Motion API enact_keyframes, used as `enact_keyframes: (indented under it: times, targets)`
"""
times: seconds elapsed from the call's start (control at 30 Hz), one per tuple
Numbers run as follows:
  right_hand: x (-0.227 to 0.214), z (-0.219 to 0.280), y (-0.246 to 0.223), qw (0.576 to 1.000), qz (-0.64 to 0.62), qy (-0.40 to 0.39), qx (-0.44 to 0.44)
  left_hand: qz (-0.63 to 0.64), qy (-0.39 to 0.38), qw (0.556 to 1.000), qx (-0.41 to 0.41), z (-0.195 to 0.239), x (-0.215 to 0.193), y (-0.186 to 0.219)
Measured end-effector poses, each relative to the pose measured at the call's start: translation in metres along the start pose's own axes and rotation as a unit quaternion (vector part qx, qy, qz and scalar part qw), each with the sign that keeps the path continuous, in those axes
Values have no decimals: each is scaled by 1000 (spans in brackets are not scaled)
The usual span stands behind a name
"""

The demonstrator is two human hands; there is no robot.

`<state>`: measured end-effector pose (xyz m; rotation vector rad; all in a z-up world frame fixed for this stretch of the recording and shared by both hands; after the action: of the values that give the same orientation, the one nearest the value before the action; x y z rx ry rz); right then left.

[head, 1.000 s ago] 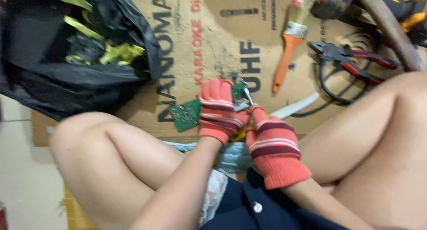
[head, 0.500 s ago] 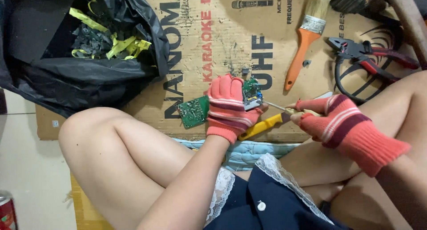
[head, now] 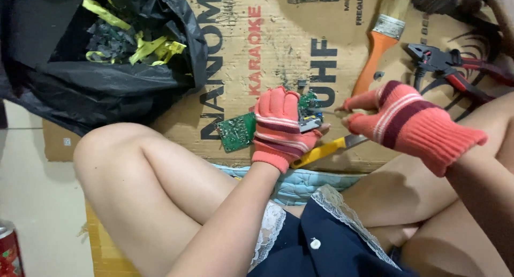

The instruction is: The person sits on the floor and uses a screwdriver to remove screws from a green circuit board. They then use pliers to pull and remove components from the board, placing the removed parts into a red container.

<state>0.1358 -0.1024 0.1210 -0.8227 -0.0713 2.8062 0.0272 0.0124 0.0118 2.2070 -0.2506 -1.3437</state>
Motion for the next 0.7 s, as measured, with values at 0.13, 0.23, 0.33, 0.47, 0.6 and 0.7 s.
enact_keyframes:
  times: [0.13, 0.23, 0.33, 0.47, 0.6, 0.7]
  targets:
    - [-1, -19, 11, 994, -1, 92, -66, 20, 9, 1000, -4, -1, -2, -1]
    - [-6, -19, 20, 992, 14, 106, -72, 12, -12, 1000, -6, -1, 3, -1]
    - [-7, -7, 13, 995, 22, 80, -50, -6, -21, 1000, -6, 2, 3, -3]
    - [-14, 6, 3, 996, 57, 71, -25, -75, -52, 995, -47, -3, -7, 4]
    - [-2, 25, -15, 987, 142, 12, -73, -158, -75, 978, -110, 0, -27, -7]
    - [9, 31, -21, 982, 168, 12, -88, -155, -56, 976, -139, 4, -35, -15]
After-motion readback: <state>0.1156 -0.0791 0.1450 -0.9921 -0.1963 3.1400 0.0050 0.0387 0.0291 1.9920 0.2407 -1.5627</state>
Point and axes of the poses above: each hand's wrist, its own z-axis away from the middle knuckle, its own x-axis out of the palm, y = z × x, the point moved 3 cm from there along -z, towards the middle knuckle, and after that the axes turned 8 degrees about y, right-handed, at the moved point
